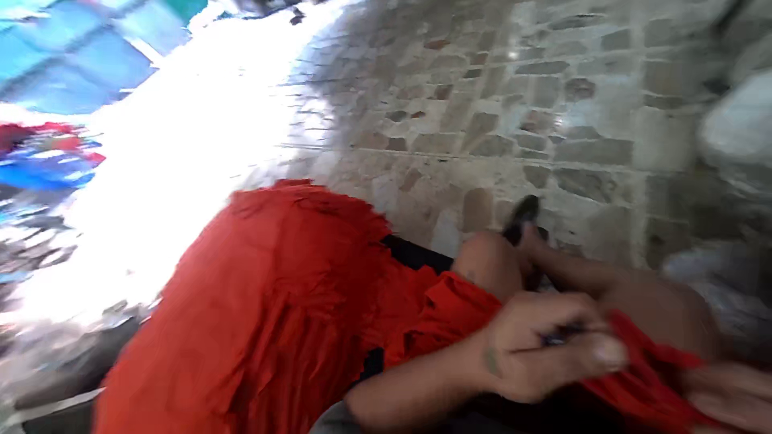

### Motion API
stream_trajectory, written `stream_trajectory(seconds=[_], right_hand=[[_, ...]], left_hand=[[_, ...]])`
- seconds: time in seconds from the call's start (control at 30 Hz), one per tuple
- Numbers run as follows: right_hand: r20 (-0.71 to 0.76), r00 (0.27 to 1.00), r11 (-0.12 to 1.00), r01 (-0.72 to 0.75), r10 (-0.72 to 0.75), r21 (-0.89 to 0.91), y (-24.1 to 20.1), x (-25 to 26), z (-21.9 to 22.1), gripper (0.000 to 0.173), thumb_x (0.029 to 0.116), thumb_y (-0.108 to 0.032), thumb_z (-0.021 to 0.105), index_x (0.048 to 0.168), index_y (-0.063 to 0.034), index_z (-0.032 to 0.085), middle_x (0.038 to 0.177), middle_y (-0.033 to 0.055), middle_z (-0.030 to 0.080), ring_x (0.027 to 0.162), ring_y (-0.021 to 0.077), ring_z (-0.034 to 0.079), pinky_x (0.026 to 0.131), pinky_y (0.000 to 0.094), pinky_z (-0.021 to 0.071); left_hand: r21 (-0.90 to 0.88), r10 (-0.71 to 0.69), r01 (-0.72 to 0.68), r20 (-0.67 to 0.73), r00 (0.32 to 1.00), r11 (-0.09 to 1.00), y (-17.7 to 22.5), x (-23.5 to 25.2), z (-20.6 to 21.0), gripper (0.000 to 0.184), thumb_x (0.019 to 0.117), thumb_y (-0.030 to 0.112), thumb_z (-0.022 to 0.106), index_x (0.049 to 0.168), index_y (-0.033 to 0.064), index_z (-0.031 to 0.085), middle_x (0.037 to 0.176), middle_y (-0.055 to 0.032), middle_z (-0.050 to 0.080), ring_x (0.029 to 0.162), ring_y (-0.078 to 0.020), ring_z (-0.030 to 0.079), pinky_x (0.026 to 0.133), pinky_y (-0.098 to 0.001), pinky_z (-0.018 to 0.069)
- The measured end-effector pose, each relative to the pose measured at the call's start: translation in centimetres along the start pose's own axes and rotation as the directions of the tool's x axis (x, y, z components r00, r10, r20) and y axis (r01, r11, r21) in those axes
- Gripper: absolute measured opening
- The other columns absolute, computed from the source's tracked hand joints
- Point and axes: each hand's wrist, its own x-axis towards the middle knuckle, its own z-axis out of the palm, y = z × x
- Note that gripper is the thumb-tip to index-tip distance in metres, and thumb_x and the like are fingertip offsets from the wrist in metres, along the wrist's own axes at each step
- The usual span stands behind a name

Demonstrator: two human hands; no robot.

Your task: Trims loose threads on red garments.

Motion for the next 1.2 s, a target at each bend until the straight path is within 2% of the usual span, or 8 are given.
stream_trajectory(seconds=[0.1, 0.2, 0.4, 0.5, 0.63, 0.8, 0.93, 1.2], right_hand=[[-0.077, 0.997, 0.993, -0.020, 0.011, -0.120, 0.4, -2.3, -0.6, 0.016, 0.1016, -0.029, 0.065, 0.110, -0.0152, 0.061, 0.108, -0.0038, 0.066, 0.106, -0.0005, 0.064, 0.092, 0.0147, 0.0539], [-0.123, 0.992, 0.984, 0.013, -0.036, -0.176, 0.1, -2.0, -0.5, 0.018, 0.1027, -0.027, 0.063, 0.107, -0.0092, 0.061, 0.102, 0.0030, 0.062, 0.099, 0.0062, 0.064, 0.087, 0.0174, 0.0539], [-0.158, 0.986, 0.980, 0.028, -0.060, -0.196, -0.2, -2.5, -0.8, 0.013, 0.1027, -0.017, 0.060, 0.103, -0.0036, 0.060, 0.098, 0.0100, 0.061, 0.096, 0.0130, 0.064, 0.087, 0.0215, 0.0545], [-0.170, 0.983, 0.986, 0.036, -0.064, -0.164, -0.1, -2.4, -1.0, 0.016, 0.1038, -0.018, 0.060, 0.102, -0.0023, 0.061, 0.098, 0.0109, 0.063, 0.097, 0.0140, 0.065, 0.088, 0.0227, 0.0553], [-0.115, 0.993, 0.998, 0.024, -0.031, -0.062, -0.3, -2.0, -1.0, 0.019, 0.1036, -0.020, 0.060, 0.100, -0.0011, 0.062, 0.097, 0.0115, 0.064, 0.096, 0.0123, 0.065, 0.087, 0.0207, 0.0545], [-0.067, 0.998, 1.000, -0.008, 0.006, -0.030, -0.5, -2.0, -1.4, 0.019, 0.1013, -0.018, 0.062, 0.100, 0.0004, 0.064, 0.094, 0.0118, 0.065, 0.093, 0.0102, 0.064, 0.084, 0.0174, 0.0527], [-0.054, 0.999, 0.999, -0.008, 0.006, -0.032, -0.5, -2.1, -1.4, 0.018, 0.1008, -0.018, 0.062, 0.097, 0.0001, 0.064, 0.091, 0.0123, 0.065, 0.091, 0.0120, 0.065, 0.082, 0.0193, 0.0532], [-0.059, 0.998, 0.983, 0.002, -0.013, -0.185, -0.3, -2.7, -1.1, 0.019, 0.1022, -0.020, 0.060, 0.100, -0.0028, 0.066, 0.086, 0.0106, 0.060, 0.083, 0.0155, 0.061, 0.077, 0.0236, 0.0515]], left_hand=[[0.212, 0.013, -0.036, 0.107, 0.994, 0.977, -1.7, -0.1, 0.5, 0.045, 0.0972, 0.037, 0.069, 0.104, -0.0065, 0.067, 0.101, -0.0150, 0.071, 0.098, -0.0130, 0.067, 0.089, -0.0255, 0.0552], [0.330, 0.032, -0.084, 0.161, 0.986, 0.940, -2.6, -0.6, 1.2, 0.023, 0.0981, 0.022, 0.064, 0.097, -0.0006, 0.068, 0.091, -0.0104, 0.070, 0.088, -0.0106, 0.066, 0.080, -0.0213, 0.0539], [0.261, 0.033, -0.085, 0.199, 0.979, 0.962, -2.3, -0.3, 0.9, 0.034, 0.1057, 0.035, 0.055, 0.088, 0.0058, 0.062, 0.083, -0.0037, 0.064, 0.080, -0.0059, 0.063, 0.072, -0.0175, 0.0510], [0.206, -0.042, 0.012, 0.140, 0.989, 0.978, -2.1, 0.0, 1.1, 0.029, 0.1083, 0.032, 0.051, 0.107, 0.0072, 0.067, 0.098, 0.0009, 0.069, 0.092, -0.0002, 0.065, 0.081, -0.0149, 0.0532], [0.079, -0.073, 0.058, 0.199, 0.977, 0.995, -1.5, 0.3, 1.9, 0.032, 0.1080, 0.028, 0.053, 0.121, 0.0026, 0.066, 0.089, -0.0027, 0.068, 0.080, -0.0001, 0.064, 0.074, -0.0131, 0.0525], [0.203, 0.012, -0.069, 0.269, 0.963, 0.977, -1.0, 0.3, 2.0, 0.028, 0.1071, 0.028, 0.054, 0.114, 0.0029, 0.065, 0.087, -0.0050, 0.066, 0.079, -0.0041, 0.062, 0.072, -0.0140, 0.0500], [0.221, 0.017, -0.079, 0.272, 0.962, 0.972, -1.5, 0.1, 2.5, 0.024, 0.1077, 0.024, 0.052, 0.095, 0.0035, 0.058, 0.084, -0.0068, 0.063, 0.078, -0.0068, 0.062, 0.071, -0.0161, 0.0508], [0.237, -0.094, 0.020, 0.304, 0.948, 0.971, -2.8, -0.5, 2.5, 0.032, 0.1100, 0.028, 0.041, 0.096, 0.0022, 0.054, 0.087, -0.0089, 0.056, 0.083, -0.0098, 0.056, 0.075, -0.0195, 0.0468]])
